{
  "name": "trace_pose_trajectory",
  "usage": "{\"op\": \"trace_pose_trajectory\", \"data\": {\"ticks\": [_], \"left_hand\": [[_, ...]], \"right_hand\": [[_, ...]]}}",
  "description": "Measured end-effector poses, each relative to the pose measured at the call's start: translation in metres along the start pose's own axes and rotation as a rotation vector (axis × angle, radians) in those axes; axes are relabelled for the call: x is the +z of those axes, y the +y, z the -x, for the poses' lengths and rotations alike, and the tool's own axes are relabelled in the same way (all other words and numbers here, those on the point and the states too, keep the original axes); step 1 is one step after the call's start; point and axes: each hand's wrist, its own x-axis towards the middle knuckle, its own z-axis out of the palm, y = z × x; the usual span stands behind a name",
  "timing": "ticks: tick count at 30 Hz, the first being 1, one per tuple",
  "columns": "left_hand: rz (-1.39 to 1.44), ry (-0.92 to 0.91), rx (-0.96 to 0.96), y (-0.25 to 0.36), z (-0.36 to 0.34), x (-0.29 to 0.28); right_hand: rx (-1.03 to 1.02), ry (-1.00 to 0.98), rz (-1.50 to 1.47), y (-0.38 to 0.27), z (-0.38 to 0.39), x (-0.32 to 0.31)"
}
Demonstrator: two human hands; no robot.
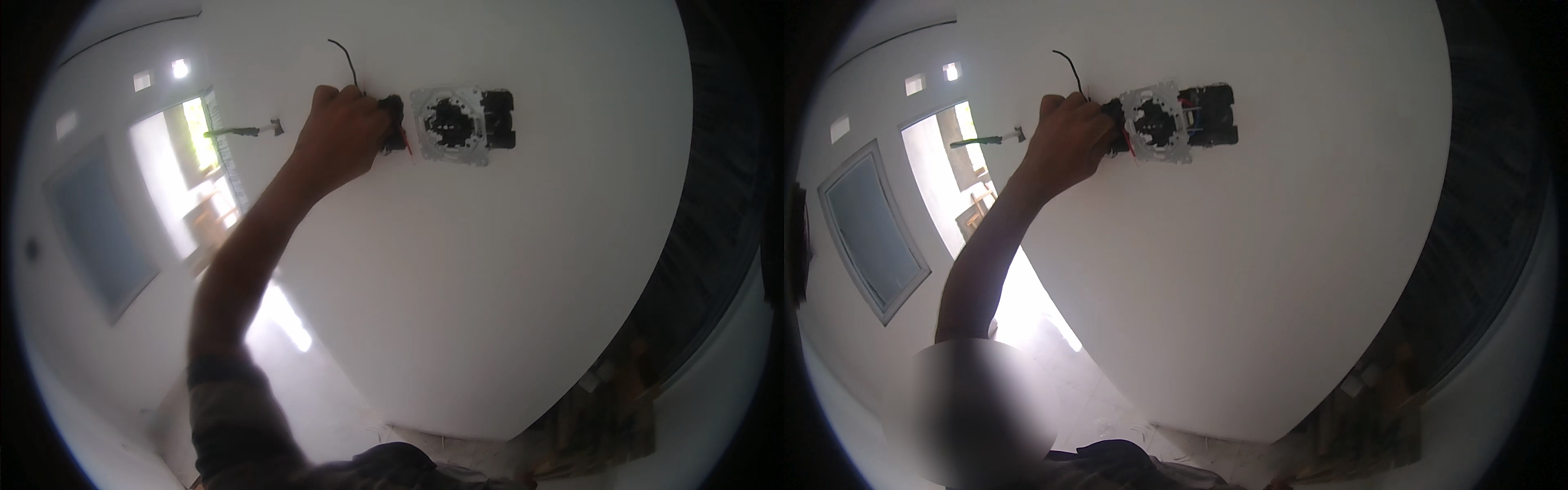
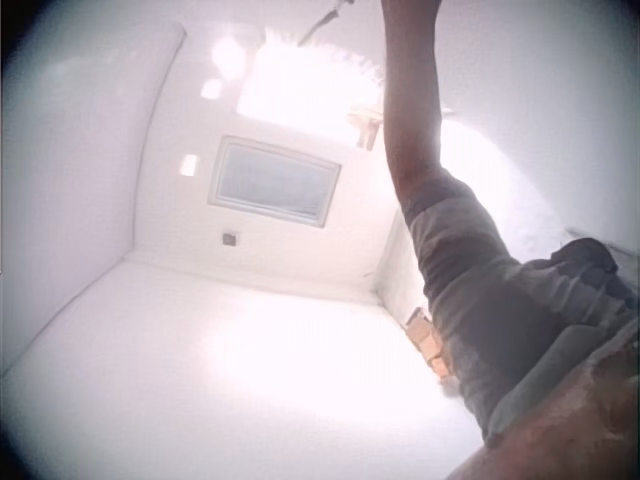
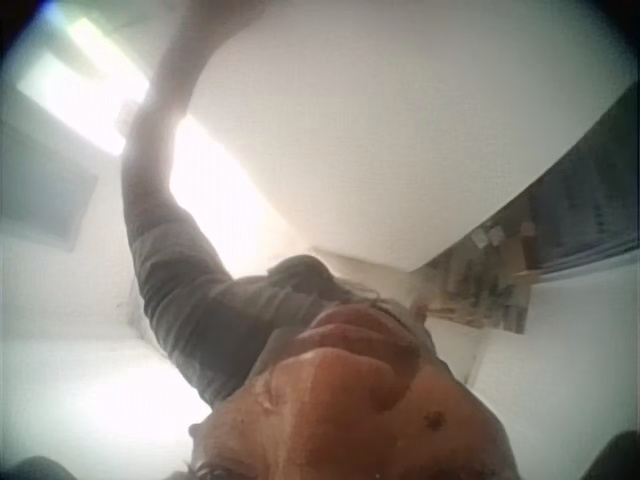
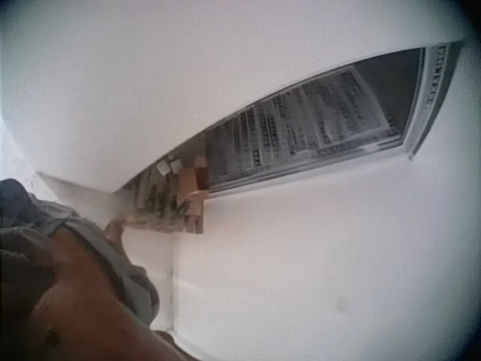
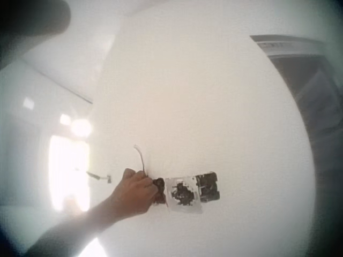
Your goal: The person strips and twists electrical wires, wraps them with electrical tape, and connects them to a wall-mounted electrical box using pliers and a screwdriver. The person secures the wires into the fixture and adjusts connections.
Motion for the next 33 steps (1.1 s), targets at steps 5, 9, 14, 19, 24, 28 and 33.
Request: {"op": "trace_pose_trajectory", "data": {"ticks": [5,9,14,19,24,28,33], "left_hand": [[0.142,-0.013,0.031,-0.008,0.001,-0.002],[0.243,0.049,0.115,-0.016,0.004,-0.007],[0.192,-0.012,0.108,-0.015,-0.003,-0.007],[0.009,-0.139,0.031,-0.004,-0.008,-0.006],[0.181,-0.002,0.002,-0.013,0.006,-0.004],[0.333,0.093,-0.079,-0.012,0.014,0.005],[0.126,-0.030,0.029,-0.014,0.004,-0.010]], "right_hand": [[0.038,-0.009,-0.112,-0.011,-0.002,-0.012],[0.046,-0.026,-0.169,-0.017,-0.002,-0.019],[0.059,-0.042,-0.254,-0.018,0.000,-0.027],[0.084,-0.046,-0.343,-0.019,0.003,-0.031],[0.103,-0.051,-0.422,-0.026,-0.001,-0.032],[0.116,-0.056,-0.469,-0.025,0.005,-0.029],[0.109,-0.069,-0.540,-0.036,0.010,-0.030]]}}
